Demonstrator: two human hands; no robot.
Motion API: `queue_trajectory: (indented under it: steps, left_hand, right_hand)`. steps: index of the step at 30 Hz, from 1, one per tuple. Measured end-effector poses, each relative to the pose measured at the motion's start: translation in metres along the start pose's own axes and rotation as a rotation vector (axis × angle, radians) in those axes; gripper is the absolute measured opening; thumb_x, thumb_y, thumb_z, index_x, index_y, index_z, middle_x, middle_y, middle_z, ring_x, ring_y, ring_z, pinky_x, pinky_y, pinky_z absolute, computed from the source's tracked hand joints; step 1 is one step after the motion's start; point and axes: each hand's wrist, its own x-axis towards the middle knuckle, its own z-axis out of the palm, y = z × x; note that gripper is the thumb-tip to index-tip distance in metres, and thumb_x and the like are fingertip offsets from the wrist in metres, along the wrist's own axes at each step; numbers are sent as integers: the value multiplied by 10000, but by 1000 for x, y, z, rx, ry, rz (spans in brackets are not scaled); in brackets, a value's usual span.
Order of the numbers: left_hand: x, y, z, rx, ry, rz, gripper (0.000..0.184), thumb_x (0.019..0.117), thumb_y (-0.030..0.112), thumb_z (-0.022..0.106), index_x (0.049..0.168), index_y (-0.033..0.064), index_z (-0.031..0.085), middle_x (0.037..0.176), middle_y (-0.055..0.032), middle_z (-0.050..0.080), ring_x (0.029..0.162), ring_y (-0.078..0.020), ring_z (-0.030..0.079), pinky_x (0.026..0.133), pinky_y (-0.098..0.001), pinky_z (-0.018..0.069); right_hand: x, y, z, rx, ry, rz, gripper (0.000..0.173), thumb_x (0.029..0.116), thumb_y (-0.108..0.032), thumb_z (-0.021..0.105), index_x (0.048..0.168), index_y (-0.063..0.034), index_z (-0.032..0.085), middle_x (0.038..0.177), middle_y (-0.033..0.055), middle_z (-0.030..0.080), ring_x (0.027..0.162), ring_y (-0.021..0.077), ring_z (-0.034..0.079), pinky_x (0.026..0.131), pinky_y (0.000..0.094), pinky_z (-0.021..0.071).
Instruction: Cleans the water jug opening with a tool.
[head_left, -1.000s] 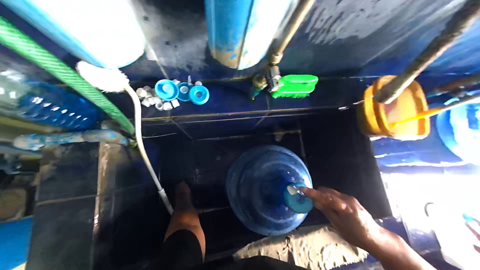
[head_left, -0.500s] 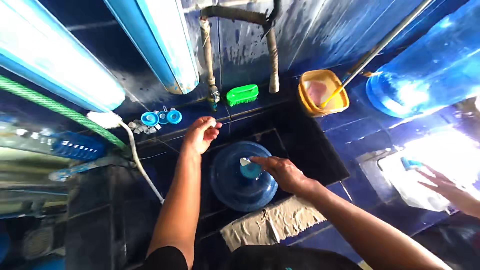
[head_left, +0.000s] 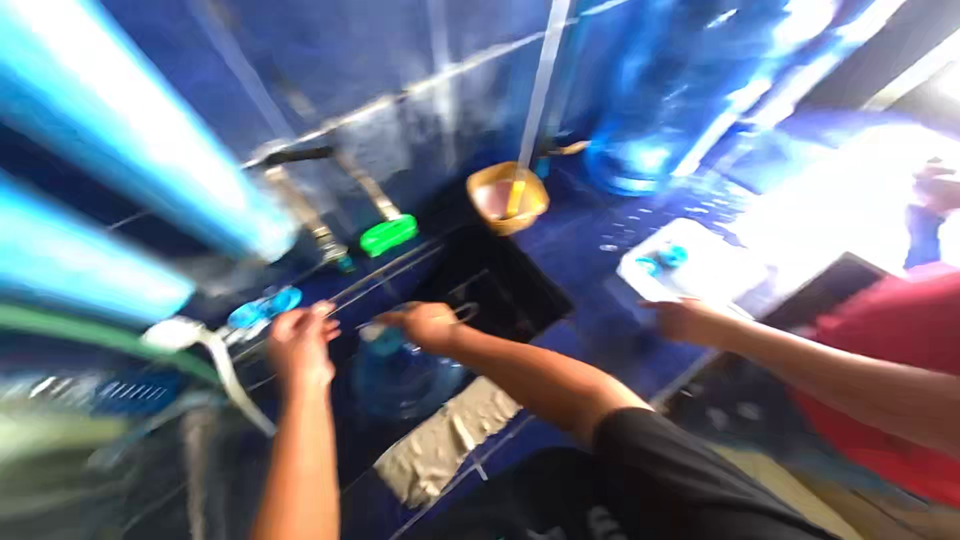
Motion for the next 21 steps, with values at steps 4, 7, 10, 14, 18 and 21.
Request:
queue_trajectory:
  steps: [4,7,10,14,18,21]
  left_hand:
    - [-31,33,42,210,-190,364,175,958,88,628,1040,-34,533,1010,-39,688,737,-31,664,685,-242,591]
    - [-77,60,125,377,-606,334,283,966,56,627,1163,-128,539,1105,-167,687,826,-123,712,746,-310,618]
    - [-115,44,222,592,-951,178,322,957,70,675,1215,-86,563,1066,-183,685,872,-216,722,796,-395,623]
    - [-155,15,313,711,-1182,383,290,915,102,721,1138,-72,656,1040,-231,693,970,-330,691,908,-505,556]
    - [-193,6,345,643,-1332,518,444,889,143,798,1256,-49,637,1150,-241,684,879,-320,710,835,-493,587]
    - [-191,-3,324,593,-1179,824,358,968,121,680,1276,-60,650,1362,-256,613,1030,-323,716,902,-454,586]
  right_hand:
    - [-11,10,0,69,-6,-11,628,1040,-20,483,1566,-361,437,1388,237,602,1189,455,628,934,665,508]
    - [-58,14,10,182,20,1,441,1060,-71,484,1499,-97,513,1329,272,628,1195,460,629,962,644,499]
    - [-99,49,46,179,54,-91,293,980,-47,638,1242,83,654,1227,277,681,1174,432,654,997,603,510]
    - [-200,52,-19,317,-134,78,336,1015,6,556,1314,158,571,1337,349,598,1298,446,569,1118,538,410]
    - [-337,-10,-156,766,145,1051,296,1068,24,362,1191,193,572,1118,228,638,955,110,540,902,206,412]
    - [-351,-9,-161,819,127,1032,310,1074,15,329,1171,201,558,1042,208,628,912,92,528,888,191,409]
